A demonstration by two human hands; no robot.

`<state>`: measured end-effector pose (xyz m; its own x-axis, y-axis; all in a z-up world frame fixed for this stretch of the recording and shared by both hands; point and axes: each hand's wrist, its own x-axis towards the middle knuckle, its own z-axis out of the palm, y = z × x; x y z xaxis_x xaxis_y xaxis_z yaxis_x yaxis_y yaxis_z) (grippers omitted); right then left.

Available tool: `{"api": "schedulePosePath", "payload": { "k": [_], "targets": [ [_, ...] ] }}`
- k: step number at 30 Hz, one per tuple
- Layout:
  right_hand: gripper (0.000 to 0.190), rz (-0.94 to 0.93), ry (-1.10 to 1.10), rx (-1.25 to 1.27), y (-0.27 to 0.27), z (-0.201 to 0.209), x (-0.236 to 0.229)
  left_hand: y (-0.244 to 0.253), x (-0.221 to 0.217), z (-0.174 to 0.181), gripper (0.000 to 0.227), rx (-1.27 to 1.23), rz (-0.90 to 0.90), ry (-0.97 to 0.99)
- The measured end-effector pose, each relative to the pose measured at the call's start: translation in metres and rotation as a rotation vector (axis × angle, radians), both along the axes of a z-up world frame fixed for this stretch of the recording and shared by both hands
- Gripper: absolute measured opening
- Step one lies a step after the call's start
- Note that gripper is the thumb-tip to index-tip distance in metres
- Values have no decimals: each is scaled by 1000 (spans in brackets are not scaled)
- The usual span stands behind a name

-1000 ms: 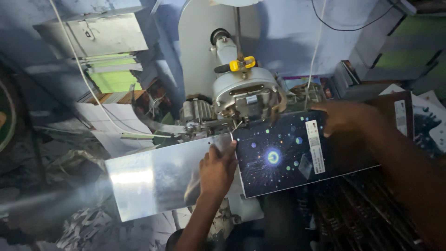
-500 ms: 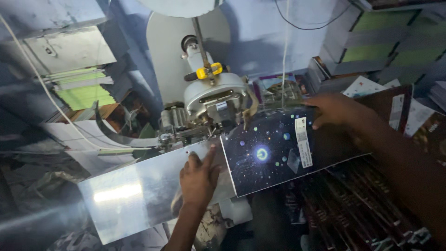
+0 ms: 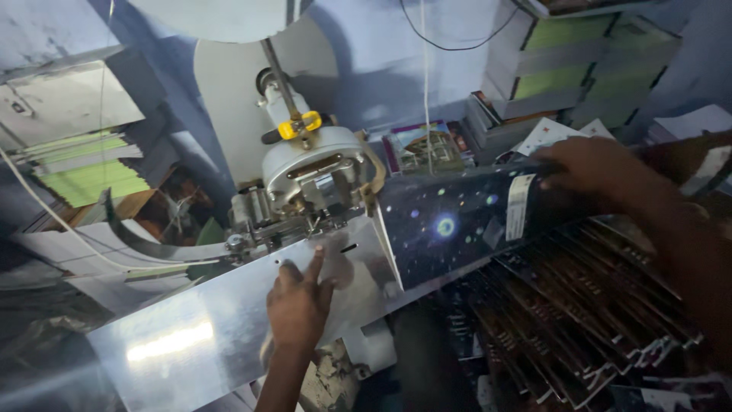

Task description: The person repeatedly picks a printed cover from a stack, places it over a book block, and feeds the assembly into a binding machine. The person then removes the bound unit and sets it aside, repeating the cycle with successive covers and blocks.

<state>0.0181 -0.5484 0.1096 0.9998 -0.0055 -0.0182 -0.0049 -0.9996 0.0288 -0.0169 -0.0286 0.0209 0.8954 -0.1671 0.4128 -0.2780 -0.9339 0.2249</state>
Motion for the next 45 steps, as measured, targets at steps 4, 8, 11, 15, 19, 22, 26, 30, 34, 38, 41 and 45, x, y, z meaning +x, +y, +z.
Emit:
{"api": "schedulePosePath", "payload": {
  "k": [4, 8, 11, 15, 19, 22, 26, 30, 34, 38, 41, 45],
  "targets": [
    [44, -192, -8, -2, -29, 6, -38, -2, 2, -3, 60, 55, 17, -62],
    [44, -284, -21, -42, -44, 8, -63, -3, 2, -5, 63, 95, 30, -91],
    [40, -401, 31, -108, -50, 11, -90, -3, 1, -8, 62, 92, 1, -194],
    [44, -513, -32, -34, -75, 6, -116, -7, 1, -7, 62, 153, 43, -140],
    [46, -451, -319, -125, -116, -16, -137, -9, 2, -10, 61, 170, 46, -182],
    [51, -581, -382, -76, -139, -27, -139, -10, 3, -14, 61, 227, 76, -180],
    [45, -354, -759, -214, -153, -42, -141, -11, 6, -22, 62, 242, 81, -184],
    [32, -450, -878, -441, -161, -56, -117, -6, 11, -27, 52, 368, 7, -201],
    [29, -465, -931, -460, -173, -75, -74, -10, 16, -28, 61, 300, 61, -193],
    [31, -533, -299, -278, -161, -111, -41, -10, 14, -24, 62, 327, 19, -211],
    [50, -450, -99, -131, -128, -139, -27, -10, 11, -21, 65, 274, 32, -189],
    [58, -341, -163, -12, -86, -155, -24, -12, 7, -17, 63, 235, 22, -233]
  ]
}}
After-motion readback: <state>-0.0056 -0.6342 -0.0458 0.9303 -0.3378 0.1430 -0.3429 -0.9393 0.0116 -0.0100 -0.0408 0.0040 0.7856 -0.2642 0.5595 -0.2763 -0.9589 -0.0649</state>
